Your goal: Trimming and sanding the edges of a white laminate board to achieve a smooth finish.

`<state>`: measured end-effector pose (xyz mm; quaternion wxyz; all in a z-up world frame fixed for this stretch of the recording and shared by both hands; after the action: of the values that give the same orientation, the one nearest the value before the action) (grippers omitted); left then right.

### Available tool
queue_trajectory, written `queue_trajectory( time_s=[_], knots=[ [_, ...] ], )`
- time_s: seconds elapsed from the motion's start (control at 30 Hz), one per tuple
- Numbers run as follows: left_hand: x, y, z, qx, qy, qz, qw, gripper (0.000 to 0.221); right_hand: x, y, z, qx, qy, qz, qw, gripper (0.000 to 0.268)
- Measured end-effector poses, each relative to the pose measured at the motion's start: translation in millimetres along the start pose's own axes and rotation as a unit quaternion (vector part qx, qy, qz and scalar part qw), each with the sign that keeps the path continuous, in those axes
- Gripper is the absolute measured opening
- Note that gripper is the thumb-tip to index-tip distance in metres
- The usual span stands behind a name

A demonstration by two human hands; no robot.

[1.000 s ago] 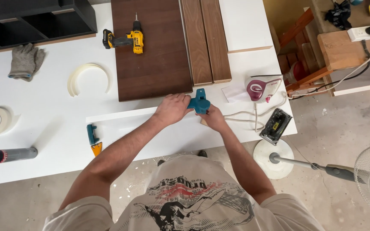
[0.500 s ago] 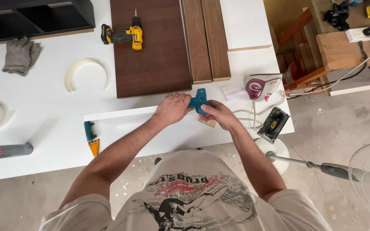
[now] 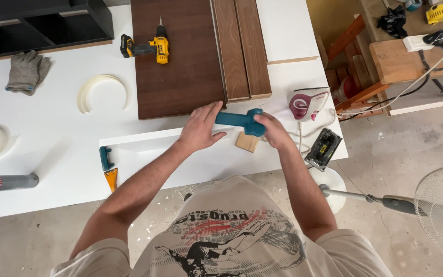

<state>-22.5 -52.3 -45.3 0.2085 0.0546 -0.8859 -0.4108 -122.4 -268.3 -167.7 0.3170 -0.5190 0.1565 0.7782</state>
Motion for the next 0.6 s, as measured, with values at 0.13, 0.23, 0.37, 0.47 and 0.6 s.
queue_trajectory(
  time_s=[0.13, 0.23, 0.37, 0.47, 0.6],
  knots=[
    [-7, -12, 0, -0.034, 0.007, 0.010, 0.999, 0.095, 5, 72, 39, -0.035, 0.082, -0.133, 0.987, 0.066],
    [-4, -19, 6, -0.035, 0.001, 0.003, 0.999, 0.091, 51, 108, 45, -0.029, 0.076, -0.050, 0.995, 0.063],
    [-9, -21, 12, -0.013, -0.030, -0.043, 0.999, 0.078, 18, 68, 88, -0.037, 0.036, -0.192, 0.980, 0.037],
    [-16, -25, 11, -0.027, -0.037, -0.062, 0.997, 0.063, 20, 47, 95, -0.072, -0.001, -0.293, 0.953, 0.020],
    [-31, -26, 21, -0.116, 0.021, -0.082, 0.990, 0.057, 62, 31, 92, -0.093, -0.093, -0.292, 0.947, 0.064]
  ],
)
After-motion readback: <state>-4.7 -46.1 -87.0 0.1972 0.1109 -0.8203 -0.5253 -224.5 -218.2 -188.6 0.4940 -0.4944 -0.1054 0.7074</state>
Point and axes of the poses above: each hand's wrist, its own z-axis away from the middle knuckle, its own y-axis out of the back of the hand, x = y × z, the point moved 9 cm from there along -z, towards the middle knuckle, and after that the axes turned 13 degrees about x, right-handed, at the moved point
